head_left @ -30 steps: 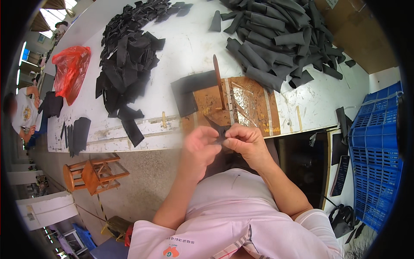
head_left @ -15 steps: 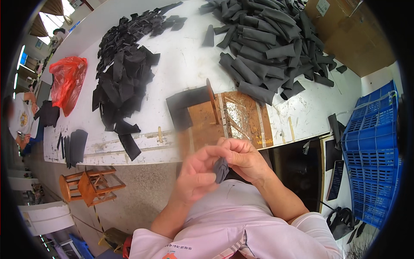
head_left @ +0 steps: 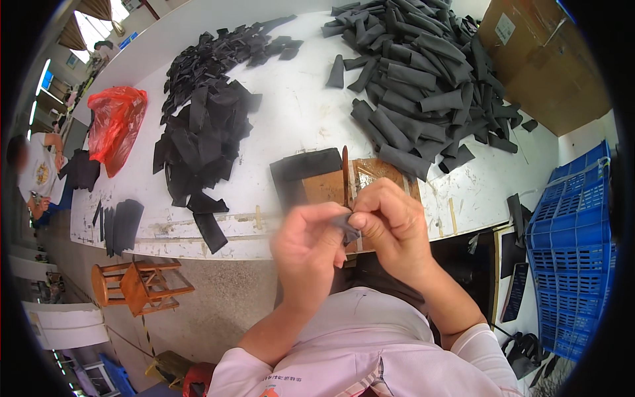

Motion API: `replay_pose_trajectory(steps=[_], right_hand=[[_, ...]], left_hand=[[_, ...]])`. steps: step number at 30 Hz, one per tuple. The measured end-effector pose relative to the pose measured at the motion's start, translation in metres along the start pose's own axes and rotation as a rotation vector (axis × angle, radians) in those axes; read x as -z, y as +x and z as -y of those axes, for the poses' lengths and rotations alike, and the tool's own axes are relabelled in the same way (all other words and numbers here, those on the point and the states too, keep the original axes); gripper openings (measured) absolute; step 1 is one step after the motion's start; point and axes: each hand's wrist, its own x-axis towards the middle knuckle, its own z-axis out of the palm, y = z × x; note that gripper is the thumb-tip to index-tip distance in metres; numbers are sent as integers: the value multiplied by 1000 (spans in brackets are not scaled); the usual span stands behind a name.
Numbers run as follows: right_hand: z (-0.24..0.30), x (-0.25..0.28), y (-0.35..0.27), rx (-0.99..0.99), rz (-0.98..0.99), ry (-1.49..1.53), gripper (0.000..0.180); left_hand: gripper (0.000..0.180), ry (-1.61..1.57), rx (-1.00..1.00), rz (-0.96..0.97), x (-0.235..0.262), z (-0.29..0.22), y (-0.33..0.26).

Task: Assembling or preparing black flexible components at a factory workbench.

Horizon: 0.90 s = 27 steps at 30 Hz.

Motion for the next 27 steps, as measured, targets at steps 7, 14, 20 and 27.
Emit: replay_pose_trajectory(steps=[7, 14, 20, 27], right_hand=[[35, 32, 67, -325, 288, 689, 27], [-40, 13, 60, -731, 395, 1058, 28], [-47, 10, 71, -648, 437, 835, 27], [-48, 5, 72, -691, 467, 781, 31]], left_hand=[[36, -1330, 523, 549, -8, -56, 49], [26, -1524, 791, 418, 16, 17, 80], [26, -1587, 794, 411, 17, 13, 84], [25, -1595, 776, 192, 18, 20, 85]])
